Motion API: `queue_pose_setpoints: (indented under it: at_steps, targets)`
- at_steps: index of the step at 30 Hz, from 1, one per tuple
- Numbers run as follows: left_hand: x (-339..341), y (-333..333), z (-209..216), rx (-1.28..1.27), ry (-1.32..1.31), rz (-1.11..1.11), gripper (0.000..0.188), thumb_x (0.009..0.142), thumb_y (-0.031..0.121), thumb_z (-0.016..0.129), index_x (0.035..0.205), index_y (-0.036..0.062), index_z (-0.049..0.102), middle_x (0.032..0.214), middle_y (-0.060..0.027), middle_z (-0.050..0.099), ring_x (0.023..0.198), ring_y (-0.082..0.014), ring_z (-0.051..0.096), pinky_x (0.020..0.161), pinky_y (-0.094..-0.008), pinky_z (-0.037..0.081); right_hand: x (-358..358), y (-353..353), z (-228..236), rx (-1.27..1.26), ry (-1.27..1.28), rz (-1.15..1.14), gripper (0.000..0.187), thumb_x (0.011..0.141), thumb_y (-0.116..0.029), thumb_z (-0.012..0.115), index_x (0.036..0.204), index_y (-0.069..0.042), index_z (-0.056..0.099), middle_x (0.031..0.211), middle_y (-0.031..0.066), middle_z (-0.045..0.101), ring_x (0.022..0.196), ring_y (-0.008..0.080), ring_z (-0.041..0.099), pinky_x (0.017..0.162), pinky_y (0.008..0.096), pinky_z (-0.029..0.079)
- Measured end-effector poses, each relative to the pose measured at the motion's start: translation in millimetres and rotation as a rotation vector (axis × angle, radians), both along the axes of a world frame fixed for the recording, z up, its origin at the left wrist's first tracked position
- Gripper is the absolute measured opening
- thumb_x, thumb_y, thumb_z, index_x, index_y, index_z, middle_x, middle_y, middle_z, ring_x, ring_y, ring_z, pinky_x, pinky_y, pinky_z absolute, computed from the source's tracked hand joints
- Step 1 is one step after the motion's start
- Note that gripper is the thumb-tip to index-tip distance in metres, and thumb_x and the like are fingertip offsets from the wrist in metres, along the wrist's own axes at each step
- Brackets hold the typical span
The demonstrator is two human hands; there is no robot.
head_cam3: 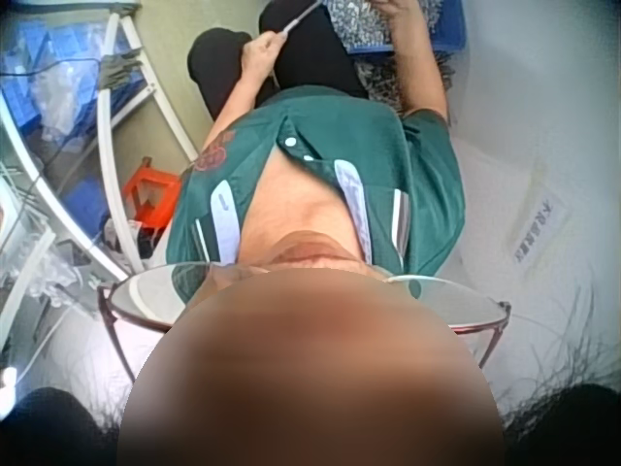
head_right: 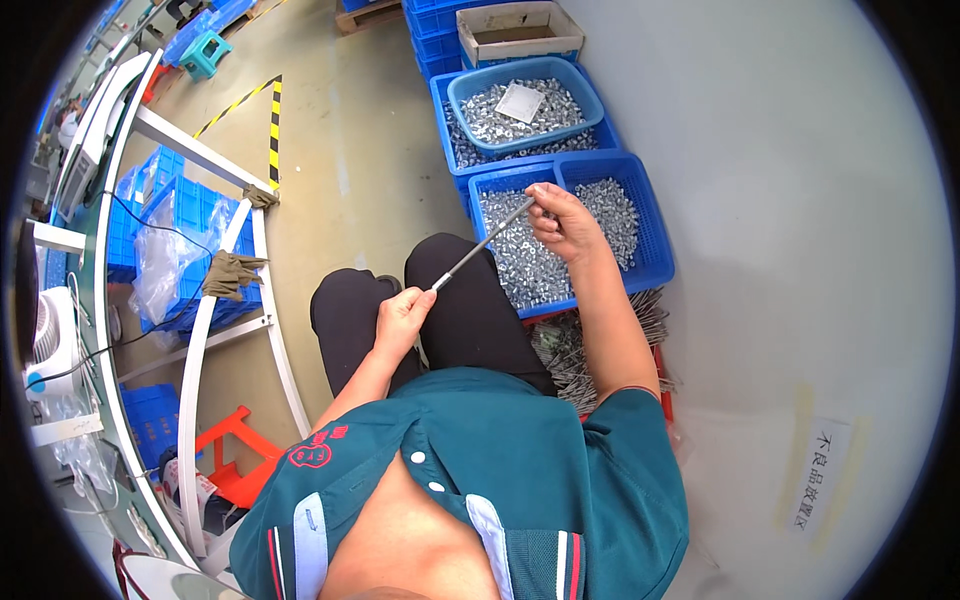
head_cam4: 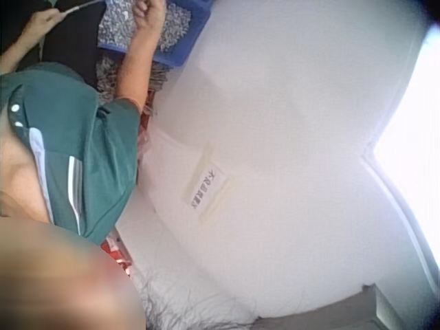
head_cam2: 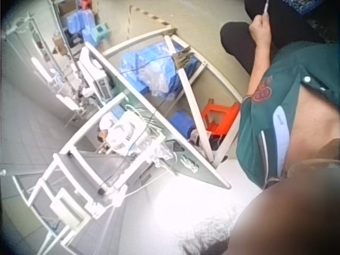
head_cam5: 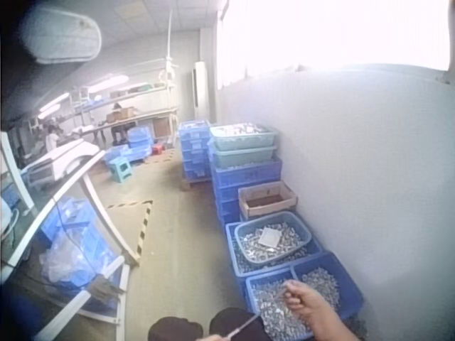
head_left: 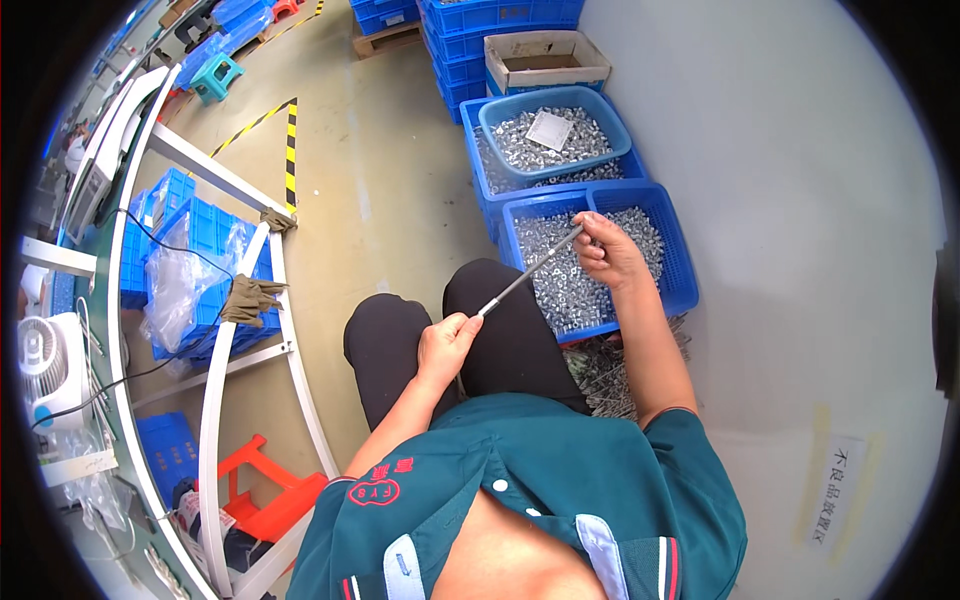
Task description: The person is sliding small metal rings onto a long metal rod to inspect or assemble them at an industrial workbench.
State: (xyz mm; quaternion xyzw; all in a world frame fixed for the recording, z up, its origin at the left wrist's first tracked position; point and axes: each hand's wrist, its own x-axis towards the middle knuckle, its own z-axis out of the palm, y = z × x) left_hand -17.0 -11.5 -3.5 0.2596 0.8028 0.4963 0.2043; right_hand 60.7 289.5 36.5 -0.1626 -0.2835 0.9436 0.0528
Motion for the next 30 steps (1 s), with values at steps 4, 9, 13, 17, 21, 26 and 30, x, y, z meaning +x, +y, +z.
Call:
queue_pose_setpoints:
  at_steps: [4,9,13,17,21,26,30]
  targets:
    - [0,1,-3,-0.001,0.007,-0.002,0.043,0.087,0.033,0.060,0.061,0.0025,0.046,0.050,-0.0103,0.037,0.044,-0.0180,0.032,0.043,-0.0344,0.031,0,3,8,0.212,-0.053,0.038,0.008,0.088,-0.014,0.059,0.089,-0.006,0.056,0.065,0.0011,0.051,0.045,0.0040,0.038,0.034,0.0155,0.025]
    - [-1,1,-1,-0.027,-0.014,0.006,0.043,0.087,0.033,0.060,0.061,0.0027,0.045,0.050,-0.0102,0.036,0.044,-0.0181,0.032,0.044,-0.0346,0.031,-5,-3,21,0.494,-0.186,-0.020,0.012,0.083,-0.011,0.065,0.084,-0.006,0.054,0.062,-0.0004,0.051,0.043,0.0038,0.038,0.035,0.0179,0.023]
    - [0,4,-1,-0.024,0.017,0.010,0.043,0.087,0.033,0.060,0.061,0.0025,0.044,0.050,-0.0099,0.035,0.045,-0.0176,0.031,0.044,-0.0344,0.031,-7,-16,17,0.583,-0.289,0.128,0.010,0.083,-0.012,0.065,0.082,-0.007,0.056,0.061,-0.0002,0.050,0.042,0.0033,0.037,0.035,0.0174,0.023]
    - [-2,8,-2,-0.010,-0.031,0.023,0.044,0.087,0.033,0.060,0.060,0.0021,0.042,0.050,-0.0089,0.033,0.046,-0.0155,0.030,0.044,-0.0337,0.030,-9,-38,6,0.451,-0.213,0.165,0.015,0.085,-0.013,0.064,0.096,-0.005,0.058,0.069,0.0006,0.053,0.047,0.0032,0.038,0.037,0.0159,0.025]
    - [-7,8,-10,0.068,-0.120,0.048,0.046,0.088,0.033,0.060,0.060,0.0022,0.040,0.051,-0.0053,0.031,0.049,-0.0120,0.029,0.045,-0.0323,0.029,-2,-40,6,0.123,-0.167,0.174,0.026,0.090,-0.014,0.054,0.110,0.002,0.053,0.081,0.0063,0.054,0.054,0.0054,0.039,0.039,0.0150,0.028]
    - [-6,6,-5,0.024,-0.095,0.037,0.045,0.088,0.033,0.059,0.061,0.0023,0.042,0.051,-0.0044,0.031,0.050,-0.0112,0.029,0.045,-0.0318,0.029,5,-20,-1,0.053,-0.094,0.055,0.025,0.092,-0.011,0.048,0.112,0.003,0.048,0.082,0.0076,0.053,0.050,0.0056,0.040,0.037,0.0153,0.029]
    - [-3,2,-2,0.015,-0.086,0.008,0.043,0.088,0.033,0.059,0.062,0.0020,0.046,0.051,-0.0068,0.034,0.048,-0.0126,0.031,0.045,-0.0322,0.031,7,-9,-4,-0.004,0.054,0.046,0.015,0.094,-0.017,0.049,0.101,-0.004,0.053,0.080,0.0046,0.054,0.049,0.0041,0.040,0.036,0.0144,0.030]
